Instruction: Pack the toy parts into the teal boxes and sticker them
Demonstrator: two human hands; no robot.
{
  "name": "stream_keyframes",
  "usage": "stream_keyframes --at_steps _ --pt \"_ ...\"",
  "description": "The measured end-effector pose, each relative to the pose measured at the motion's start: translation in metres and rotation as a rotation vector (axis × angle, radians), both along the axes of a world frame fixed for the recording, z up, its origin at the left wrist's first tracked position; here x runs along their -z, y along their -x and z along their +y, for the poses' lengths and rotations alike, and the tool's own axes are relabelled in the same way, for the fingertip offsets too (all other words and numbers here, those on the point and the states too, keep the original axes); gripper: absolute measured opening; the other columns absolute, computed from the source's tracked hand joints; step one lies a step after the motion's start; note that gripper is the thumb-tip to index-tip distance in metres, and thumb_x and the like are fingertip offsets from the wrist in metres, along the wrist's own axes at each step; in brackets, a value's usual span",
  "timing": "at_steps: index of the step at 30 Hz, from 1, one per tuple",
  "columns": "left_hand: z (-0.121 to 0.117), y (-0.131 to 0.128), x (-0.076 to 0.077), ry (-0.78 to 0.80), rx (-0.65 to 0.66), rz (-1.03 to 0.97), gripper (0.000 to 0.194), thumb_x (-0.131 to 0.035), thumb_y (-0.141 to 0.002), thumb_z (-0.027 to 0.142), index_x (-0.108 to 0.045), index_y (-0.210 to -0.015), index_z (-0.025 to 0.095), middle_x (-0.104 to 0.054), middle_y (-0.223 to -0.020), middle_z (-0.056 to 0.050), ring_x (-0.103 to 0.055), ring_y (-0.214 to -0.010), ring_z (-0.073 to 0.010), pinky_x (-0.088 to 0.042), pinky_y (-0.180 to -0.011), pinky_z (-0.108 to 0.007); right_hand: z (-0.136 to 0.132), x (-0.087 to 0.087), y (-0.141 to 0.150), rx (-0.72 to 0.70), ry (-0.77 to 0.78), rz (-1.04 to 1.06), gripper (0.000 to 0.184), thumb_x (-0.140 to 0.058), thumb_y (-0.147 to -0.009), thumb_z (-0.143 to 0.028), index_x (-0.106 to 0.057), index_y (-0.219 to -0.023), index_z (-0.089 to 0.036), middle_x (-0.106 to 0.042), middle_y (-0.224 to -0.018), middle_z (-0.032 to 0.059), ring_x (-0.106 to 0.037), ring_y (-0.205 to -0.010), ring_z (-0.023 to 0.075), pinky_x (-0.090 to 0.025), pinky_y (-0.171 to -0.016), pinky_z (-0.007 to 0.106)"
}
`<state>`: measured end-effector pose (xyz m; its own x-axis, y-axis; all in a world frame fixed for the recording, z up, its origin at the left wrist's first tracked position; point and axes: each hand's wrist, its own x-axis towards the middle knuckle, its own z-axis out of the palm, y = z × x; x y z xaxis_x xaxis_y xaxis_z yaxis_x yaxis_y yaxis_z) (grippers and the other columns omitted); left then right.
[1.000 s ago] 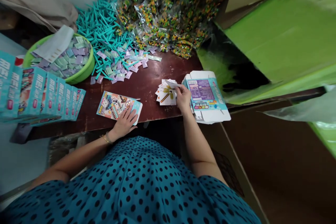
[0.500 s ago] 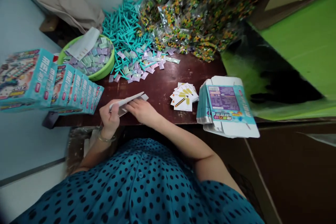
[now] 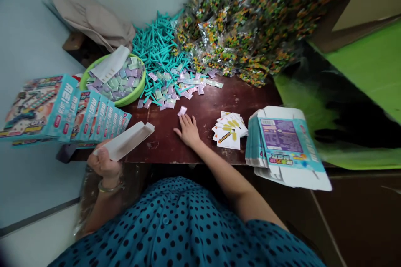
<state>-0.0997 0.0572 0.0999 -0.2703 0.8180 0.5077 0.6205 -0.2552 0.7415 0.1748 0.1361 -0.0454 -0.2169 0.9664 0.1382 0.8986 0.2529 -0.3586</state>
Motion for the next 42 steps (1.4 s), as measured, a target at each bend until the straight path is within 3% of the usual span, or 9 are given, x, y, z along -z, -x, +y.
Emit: stream_keyframes --at_steps 5,10,14,18,22,29,32,36,42 --pt "0.016 -0.011 0.017 -0.098 0.231 0.099 0.048 -0.041 -0.103 0.048 -0.078 -0.088 0.02 -0.076 -0.084 -0.011 -0.073 -0.081 -0.0226 -0.054 -0.074 -0.034 -0.137 0.022 -0.032 -0.094 -0.043 0.065 0.081 -0.062 -0.095 -0.057 -0.042 -0.156 -0.008 -0.055 -0.143 0.0241 -0.047 -0.138 0.0387 -0.028 -0.123 0.064" --pt "0.025 -0.036 0.022 -0.098 0.401 0.073 0.046 -0.041 -0.104 0.045 -0.078 -0.092 0.019 -0.078 -0.089 -0.009 -0.074 -0.086 -0.0218 -0.056 -0.078 -0.033 -0.168 0.012 -0.069 -0.233 -0.134 0.385 0.025 -0.057 -0.101 -0.023 -0.07 -0.122 -0.021 -0.073 -0.112 0.0122 -0.068 -0.106 0.0251 -0.059 -0.091 0.043" --pt "0.021 -0.05 0.017 -0.105 0.416 0.069 0.042 -0.043 -0.104 0.039 -0.078 -0.092 0.018 -0.078 -0.088 -0.008 -0.074 -0.083 -0.0202 -0.056 -0.077 -0.031 -0.139 -0.048 -0.044 -0.127 -0.27 0.709 0.02 -0.064 -0.098 -0.017 -0.072 -0.114 -0.025 -0.075 -0.101 0.006 -0.07 -0.09 0.0186 -0.06 -0.08 0.034" --pt "0.017 -0.058 0.016 -0.119 0.512 0.069 0.039 -0.044 -0.103 0.034 -0.079 -0.096 0.017 -0.079 -0.093 -0.009 -0.075 -0.089 -0.023 -0.057 -0.083 -0.034 -0.085 -0.102 -0.007 -0.446 -0.462 0.587 0.025 -0.06 -0.101 -0.023 -0.07 -0.124 -0.022 -0.075 -0.115 0.009 -0.068 -0.11 0.0208 -0.058 -0.098 0.038" --pt "0.02 -0.052 0.03 -0.12 0.435 0.206 0.035 -0.043 -0.103 0.023 -0.076 -0.109 0.017 -0.079 -0.101 -0.011 -0.075 -0.096 -0.0234 -0.056 -0.088 -0.034 -0.018 -0.114 -0.063 -0.519 -0.426 0.472 0.023 -0.058 -0.103 -0.03 -0.071 -0.119 -0.021 -0.076 -0.112 0.0077 -0.066 -0.113 0.0194 -0.056 -0.101 0.037" --pt "0.037 -0.062 0.104 0.033 0.783 0.567 0.04 -0.07 -0.091 0.037 -0.072 -0.129 0.027 -0.075 -0.124 -0.011 -0.068 -0.118 -0.0321 -0.046 -0.109 -0.047 0.11 -0.124 -0.279 0.547 0.197 -0.107 0.045 -0.065 -0.094 -0.025 -0.059 -0.133 -0.004 -0.055 -0.139 0.0299 -0.052 -0.128 0.0362 -0.046 -0.104 0.053" --pt "0.051 -0.08 0.113 0.356 0.836 0.274 0.056 -0.072 -0.083 0.059 -0.071 -0.132 0.033 -0.07 -0.135 -0.011 -0.06 -0.129 -0.0401 -0.039 -0.116 -0.057 0.13 -0.131 -0.312 0.638 0.252 -0.105 0.047 -0.059 -0.094 -0.014 -0.052 -0.136 0.004 -0.055 -0.136 0.0359 -0.056 -0.122 0.0366 -0.049 -0.097 0.049" --pt "0.088 -0.143 0.096 0.779 0.716 -0.517 0.05 -0.067 -0.087 0.062 -0.071 -0.127 0.033 -0.069 -0.135 -0.009 -0.061 -0.13 -0.0365 -0.048 -0.112 -0.054 0.121 -0.129 -0.258 0.545 0.276 -0.061 0.036 -0.052 -0.095 -0.009 -0.06 -0.13 -0.005 -0.069 -0.121 0.0233 -0.065 -0.108 0.0262 -0.051 -0.091 0.035" --pt "0.171 -0.248 0.078 1.226 0.536 -1.281 0.029 -0.057 -0.1 0.038 -0.066 -0.118 0.018 -0.076 -0.112 -0.011 -0.075 -0.096 -0.0224 -0.061 -0.092 -0.042 0.042 -0.124 -0.176 -0.088 0.137 0.195 0.017 -0.081 -0.08 -0.021 -0.075 -0.096 -0.019 -0.078 -0.103 0.0006 -0.069 -0.089 0.0127 -0.053 -0.079 0.02"
